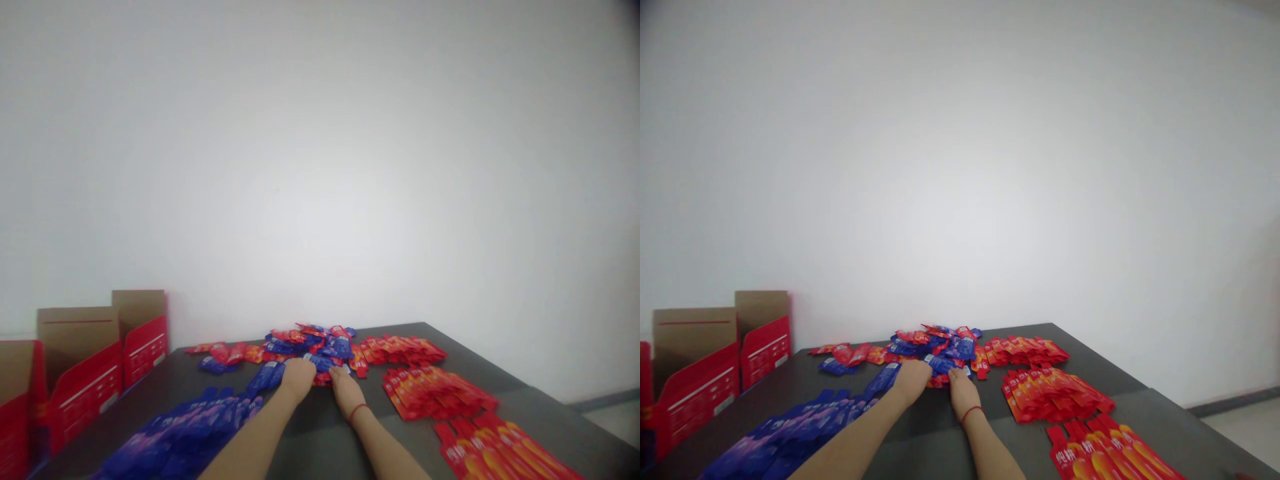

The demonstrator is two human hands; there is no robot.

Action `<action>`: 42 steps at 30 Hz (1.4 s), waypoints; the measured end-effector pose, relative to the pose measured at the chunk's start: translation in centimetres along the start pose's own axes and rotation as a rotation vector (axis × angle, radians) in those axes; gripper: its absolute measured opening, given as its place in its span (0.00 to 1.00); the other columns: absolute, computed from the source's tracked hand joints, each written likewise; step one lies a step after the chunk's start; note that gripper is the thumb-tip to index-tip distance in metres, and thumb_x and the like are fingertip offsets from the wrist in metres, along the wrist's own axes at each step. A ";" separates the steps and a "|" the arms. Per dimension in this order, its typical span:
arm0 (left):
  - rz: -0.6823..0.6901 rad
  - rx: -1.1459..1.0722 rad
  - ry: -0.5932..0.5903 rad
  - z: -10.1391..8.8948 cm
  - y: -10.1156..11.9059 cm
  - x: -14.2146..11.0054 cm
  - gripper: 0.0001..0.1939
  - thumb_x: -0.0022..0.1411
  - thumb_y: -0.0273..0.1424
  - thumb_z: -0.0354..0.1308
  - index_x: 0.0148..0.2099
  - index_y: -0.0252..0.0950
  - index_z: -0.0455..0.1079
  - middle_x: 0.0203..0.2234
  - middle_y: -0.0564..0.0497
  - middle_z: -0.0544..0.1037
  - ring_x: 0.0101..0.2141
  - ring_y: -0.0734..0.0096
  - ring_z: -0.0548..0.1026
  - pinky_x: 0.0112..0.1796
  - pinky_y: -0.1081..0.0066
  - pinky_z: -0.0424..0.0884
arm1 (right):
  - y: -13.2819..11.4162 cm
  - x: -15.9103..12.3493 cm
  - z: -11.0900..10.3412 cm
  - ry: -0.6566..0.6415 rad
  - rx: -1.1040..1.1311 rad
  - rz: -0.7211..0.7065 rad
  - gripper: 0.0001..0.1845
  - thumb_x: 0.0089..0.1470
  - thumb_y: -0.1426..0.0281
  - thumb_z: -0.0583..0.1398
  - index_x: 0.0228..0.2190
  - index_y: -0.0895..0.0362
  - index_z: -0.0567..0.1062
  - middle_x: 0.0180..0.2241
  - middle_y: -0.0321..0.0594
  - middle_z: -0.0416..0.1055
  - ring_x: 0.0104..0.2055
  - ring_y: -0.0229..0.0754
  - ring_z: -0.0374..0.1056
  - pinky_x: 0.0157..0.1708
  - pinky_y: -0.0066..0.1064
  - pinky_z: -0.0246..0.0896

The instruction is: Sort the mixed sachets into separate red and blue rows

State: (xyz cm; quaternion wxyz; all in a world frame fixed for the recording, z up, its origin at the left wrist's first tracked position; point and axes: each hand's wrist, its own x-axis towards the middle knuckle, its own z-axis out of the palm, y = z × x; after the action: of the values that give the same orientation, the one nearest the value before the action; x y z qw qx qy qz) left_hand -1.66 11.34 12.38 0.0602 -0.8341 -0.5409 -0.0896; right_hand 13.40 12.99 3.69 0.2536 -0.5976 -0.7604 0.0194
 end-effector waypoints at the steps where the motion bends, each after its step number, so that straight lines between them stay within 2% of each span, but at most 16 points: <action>1: -0.018 -0.026 0.006 -0.7 -0.4 -0.1 0.14 0.65 0.37 0.55 0.49 0.33 0.68 0.44 0.47 0.73 0.41 0.65 0.73 0.43 0.58 0.71 | 0.0 -0.1 -0.1 0.011 0.026 0.000 0.25 0.56 0.81 0.46 0.52 0.62 0.70 0.56 0.52 0.65 0.59 0.46 0.59 0.58 0.37 0.53; 4: -0.080 -0.141 0.064 -3.0 -1.6 -0.5 0.11 0.66 0.35 0.52 0.43 0.32 0.71 0.40 0.46 0.75 0.42 0.62 0.73 0.46 0.57 0.67 | -0.3 -0.6 -0.4 0.062 0.126 -0.015 0.26 0.53 0.81 0.48 0.53 0.62 0.69 0.57 0.52 0.64 0.61 0.48 0.56 0.60 0.39 0.49; 7: -0.129 -0.308 0.160 -5.2 -2.3 -1.0 0.12 0.66 0.31 0.49 0.42 0.34 0.72 0.41 0.44 0.77 0.46 0.59 0.72 0.48 0.61 0.63 | -1.0 -1.5 -1.0 0.139 0.266 -0.038 0.27 0.52 0.78 0.51 0.54 0.61 0.68 0.59 0.49 0.61 0.63 0.49 0.52 0.63 0.43 0.41; 8: -0.137 -0.379 0.180 -5.7 -2.2 -1.3 0.12 0.66 0.31 0.49 0.43 0.34 0.72 0.41 0.44 0.77 0.46 0.59 0.72 0.47 0.63 0.64 | -1.4 -1.9 -1.2 0.164 0.320 -0.039 0.26 0.54 0.76 0.50 0.55 0.61 0.67 0.59 0.49 0.61 0.63 0.48 0.52 0.63 0.44 0.41; 10: -0.142 -0.541 0.176 -6.0 -1.8 -2.1 0.11 0.63 0.31 0.50 0.41 0.34 0.72 0.37 0.47 0.78 0.42 0.61 0.74 0.41 0.68 0.67 | -2.2 -3.1 -1.9 0.200 0.425 -0.037 0.25 0.61 0.69 0.44 0.56 0.61 0.64 0.59 0.49 0.61 0.61 0.47 0.56 0.60 0.42 0.49; 13: -0.131 -0.802 0.103 -4.4 -0.3 -4.1 0.11 0.60 0.32 0.52 0.38 0.32 0.73 0.31 0.50 0.79 0.33 0.65 0.76 0.33 0.72 0.69 | -3.5 -6.0 -3.3 0.179 0.920 0.023 0.31 0.63 0.56 0.38 0.55 0.58 0.65 0.54 0.46 0.68 0.55 0.47 0.65 0.51 0.40 0.62; 16: -0.136 -1.027 0.035 -1.2 1.7 -6.9 0.13 0.57 0.35 0.55 0.37 0.31 0.72 0.30 0.50 0.79 0.31 0.66 0.76 0.32 0.72 0.70 | -4.5 -9.5 -4.8 0.016 1.481 0.143 0.28 0.56 0.50 0.53 0.48 0.57 0.70 0.44 0.44 0.75 0.47 0.50 0.71 0.47 0.42 0.65; 19: -0.177 -1.178 -0.009 1.8 3.7 -9.6 0.14 0.52 0.38 0.58 0.35 0.30 0.71 0.29 0.49 0.78 0.30 0.66 0.76 0.31 0.72 0.70 | -4.5 -12.4 -5.5 -0.116 1.603 0.223 0.24 0.46 0.54 0.64 0.40 0.57 0.73 0.35 0.42 0.78 0.40 0.51 0.74 0.44 0.43 0.66; 22: -0.248 -1.253 -0.040 4.0 5.4 -11.5 0.17 0.51 0.41 0.58 0.37 0.31 0.70 0.27 0.50 0.77 0.25 0.68 0.74 0.25 0.73 0.69 | -3.8 -13.8 -5.6 -0.153 1.562 0.256 0.22 0.43 0.56 0.65 0.37 0.58 0.72 0.31 0.40 0.78 0.37 0.50 0.74 0.42 0.42 0.66; 26: -0.350 -1.243 -0.027 5.5 6.2 -12.5 0.18 0.58 0.40 0.52 0.44 0.32 0.67 0.29 0.49 0.77 0.25 0.68 0.75 0.23 0.73 0.69 | -2.6 -14.1 -6.1 -0.093 1.321 0.305 0.22 0.46 0.52 0.60 0.35 0.57 0.71 0.29 0.39 0.77 0.34 0.48 0.74 0.40 0.41 0.66; 31: -0.411 -1.088 0.084 5.6 4.7 -12.0 0.15 0.61 0.28 0.48 0.50 0.33 0.64 0.36 0.47 0.77 0.38 0.66 0.75 0.39 0.70 0.70 | -1.6 -14.3 -6.7 -0.123 1.176 0.317 0.21 0.45 0.53 0.59 0.33 0.57 0.71 0.29 0.39 0.77 0.33 0.47 0.74 0.37 0.38 0.67; 33: -0.411 -1.012 0.131 5.1 4.2 -11.7 0.19 0.60 0.23 0.48 0.54 0.33 0.62 0.42 0.45 0.75 0.44 0.66 0.73 0.47 0.70 0.66 | -1.3 -14.4 -6.5 -0.156 1.108 0.299 0.17 0.43 0.57 0.60 0.31 0.57 0.70 0.28 0.39 0.76 0.32 0.47 0.73 0.36 0.38 0.67; 35: -0.411 -0.948 0.182 4.4 4.3 -11.9 0.29 0.57 0.19 0.48 0.61 0.33 0.54 0.52 0.42 0.69 0.53 0.66 0.67 0.53 0.68 0.59 | -1.2 -14.4 -6.3 -0.167 1.046 0.274 0.13 0.41 0.62 0.61 0.30 0.56 0.71 0.30 0.38 0.76 0.34 0.46 0.73 0.38 0.37 0.66; 37: -0.340 -0.804 0.231 3.8 5.2 -12.7 0.35 0.55 0.17 0.48 0.65 0.34 0.49 0.61 0.42 0.58 0.61 0.64 0.55 0.58 0.66 0.52 | -1.2 -14.5 -6.5 -0.156 0.928 0.250 0.15 0.41 0.68 0.61 0.36 0.56 0.72 0.32 0.38 0.76 0.37 0.46 0.72 0.42 0.37 0.65; 39: -0.169 -0.609 0.222 3.4 6.6 -13.9 0.34 0.54 0.17 0.47 0.63 0.38 0.55 0.64 0.46 0.53 0.63 0.64 0.48 0.60 0.63 0.46 | -1.4 -14.8 -7.2 -0.102 0.665 0.200 0.24 0.44 0.70 0.59 0.46 0.57 0.70 0.38 0.43 0.76 0.42 0.47 0.71 0.46 0.38 0.63; 42: 0.071 -0.440 0.100 3.7 8.4 -15.6 0.29 0.57 0.19 0.45 0.60 0.41 0.62 0.64 0.50 0.56 0.63 0.65 0.50 0.61 0.61 0.45 | -2.5 -16.3 -8.5 -0.025 0.221 0.030 0.28 0.49 0.70 0.56 0.53 0.61 0.67 0.51 0.52 0.69 0.54 0.49 0.64 0.56 0.41 0.55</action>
State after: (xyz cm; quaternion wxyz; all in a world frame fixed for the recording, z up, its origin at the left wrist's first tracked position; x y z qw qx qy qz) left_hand 0.14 -5.26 5.44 -0.0933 -0.8402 -0.4749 -0.2447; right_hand 17.18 -5.04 5.99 0.3082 -0.5770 -0.7476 0.1144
